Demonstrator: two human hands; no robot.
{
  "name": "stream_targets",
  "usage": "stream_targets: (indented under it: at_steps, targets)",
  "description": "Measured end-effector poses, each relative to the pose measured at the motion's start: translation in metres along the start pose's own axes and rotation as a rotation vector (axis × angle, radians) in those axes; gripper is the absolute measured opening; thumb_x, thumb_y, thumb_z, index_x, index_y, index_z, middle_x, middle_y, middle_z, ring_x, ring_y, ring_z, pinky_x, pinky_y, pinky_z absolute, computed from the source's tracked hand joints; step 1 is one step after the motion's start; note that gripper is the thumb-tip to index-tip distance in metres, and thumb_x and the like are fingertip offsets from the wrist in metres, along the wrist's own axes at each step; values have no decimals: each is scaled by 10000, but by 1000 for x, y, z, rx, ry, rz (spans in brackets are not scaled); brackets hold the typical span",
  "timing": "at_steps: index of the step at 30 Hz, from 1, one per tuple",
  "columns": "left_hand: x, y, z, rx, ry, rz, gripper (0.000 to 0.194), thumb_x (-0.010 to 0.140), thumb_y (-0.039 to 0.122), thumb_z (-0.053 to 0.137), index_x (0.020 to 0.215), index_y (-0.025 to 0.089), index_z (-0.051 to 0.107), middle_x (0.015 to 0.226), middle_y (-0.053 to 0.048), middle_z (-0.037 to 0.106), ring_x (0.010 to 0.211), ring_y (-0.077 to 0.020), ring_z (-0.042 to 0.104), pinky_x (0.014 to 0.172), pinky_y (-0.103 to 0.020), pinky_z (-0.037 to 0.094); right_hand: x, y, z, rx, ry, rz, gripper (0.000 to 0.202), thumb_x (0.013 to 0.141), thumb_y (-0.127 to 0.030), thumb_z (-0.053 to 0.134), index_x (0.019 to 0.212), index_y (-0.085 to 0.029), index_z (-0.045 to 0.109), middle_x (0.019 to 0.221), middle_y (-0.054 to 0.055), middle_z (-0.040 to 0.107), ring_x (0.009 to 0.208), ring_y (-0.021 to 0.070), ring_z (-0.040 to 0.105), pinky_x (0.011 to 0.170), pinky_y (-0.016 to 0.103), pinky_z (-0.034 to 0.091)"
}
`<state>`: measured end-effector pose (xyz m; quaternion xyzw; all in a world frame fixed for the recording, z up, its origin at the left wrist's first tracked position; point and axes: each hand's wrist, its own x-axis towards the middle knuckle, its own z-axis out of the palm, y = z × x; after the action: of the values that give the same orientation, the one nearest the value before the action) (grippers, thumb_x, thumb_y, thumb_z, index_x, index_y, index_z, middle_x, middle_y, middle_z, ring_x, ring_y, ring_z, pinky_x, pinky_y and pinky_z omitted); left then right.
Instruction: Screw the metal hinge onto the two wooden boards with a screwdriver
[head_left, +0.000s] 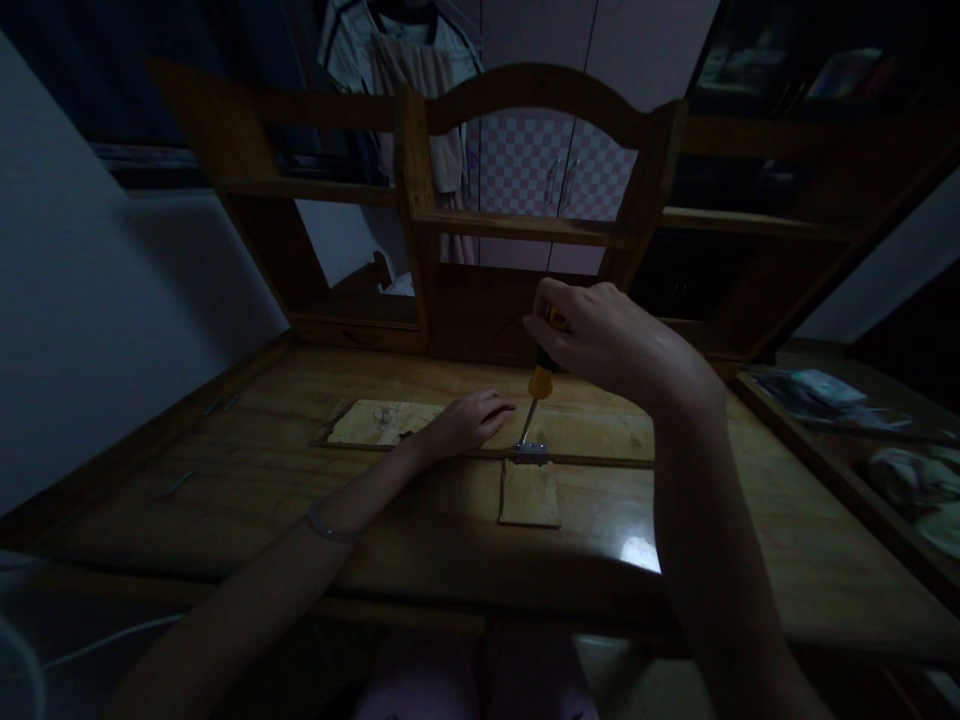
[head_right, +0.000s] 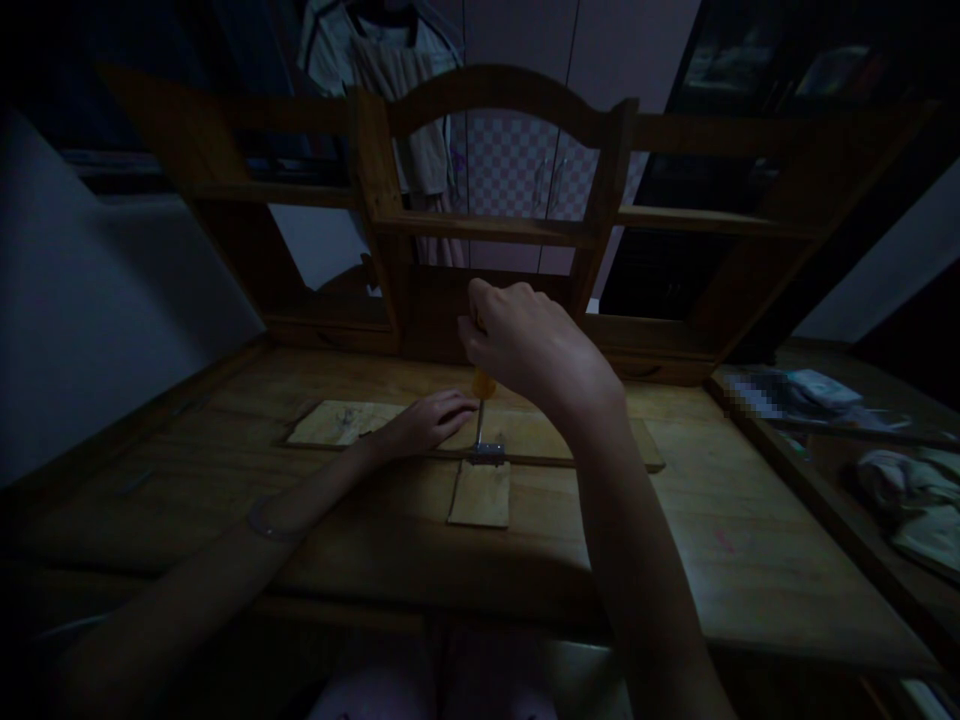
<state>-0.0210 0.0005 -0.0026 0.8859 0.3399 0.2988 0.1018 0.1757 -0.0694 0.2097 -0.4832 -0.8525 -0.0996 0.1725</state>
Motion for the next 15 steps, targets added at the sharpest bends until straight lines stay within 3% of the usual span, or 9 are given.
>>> stream_targets:
  at_steps: [6,15]
  targets:
    - [1,2,-2,-7,-12,25,311,1019,341,473,1233,203,653,1164,-93,676,1107,-214,625,998,-361,486,0,0,1,-21,12,5,251,999,-366,433,1009,-184,605,868,106,678,795,240,637,697,333,383]
    - [0,5,-8,14,-74,28,468,950,539,561,1267,204,638,1151,-100,652,1086,-233,615,979,-360,476,1,1,3,-29,25,0,233,996,-346,440,1008,-185,608,875,98,683,802,235,641,691,322,377]
